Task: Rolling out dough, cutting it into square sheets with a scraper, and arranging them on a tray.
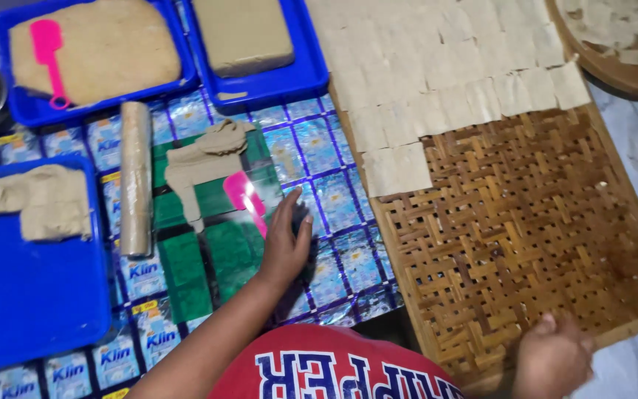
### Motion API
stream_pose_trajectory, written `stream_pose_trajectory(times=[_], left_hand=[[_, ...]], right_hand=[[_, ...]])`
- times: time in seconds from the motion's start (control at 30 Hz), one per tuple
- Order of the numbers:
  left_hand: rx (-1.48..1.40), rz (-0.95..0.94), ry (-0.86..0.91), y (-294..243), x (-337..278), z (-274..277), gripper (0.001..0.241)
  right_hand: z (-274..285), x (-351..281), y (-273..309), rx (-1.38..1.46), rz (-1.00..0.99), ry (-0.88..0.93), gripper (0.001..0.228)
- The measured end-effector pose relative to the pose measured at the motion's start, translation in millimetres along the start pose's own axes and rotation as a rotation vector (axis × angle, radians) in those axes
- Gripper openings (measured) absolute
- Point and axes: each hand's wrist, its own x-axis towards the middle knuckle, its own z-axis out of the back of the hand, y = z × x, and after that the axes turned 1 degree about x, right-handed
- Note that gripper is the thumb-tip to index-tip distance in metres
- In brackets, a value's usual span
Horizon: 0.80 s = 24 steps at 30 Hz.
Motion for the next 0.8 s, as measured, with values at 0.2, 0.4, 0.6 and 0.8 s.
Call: stream_pose_trajectory(times=[0.2,0.4,0.6,0.8], left_hand=[[0.433,-0.015,-0.354,51,-15,101,0.052],[0.788,0.157,-0.457,104,-37,164,0.062],[0.704,0.301,-0.329,140,-57,168,0.080],[0.521,0.187,-0.522,150,-68,159,0.061]], right_hand=[[-2,-45,236,0.812,0.623,0.374,0.020],[28,-131,378,0.693,1.167,0.369,0.059],[-20,-127,411,0.440,1.272,0.040,0.051],[42,-105,388,0.468,1.238,0.553,0.046]])
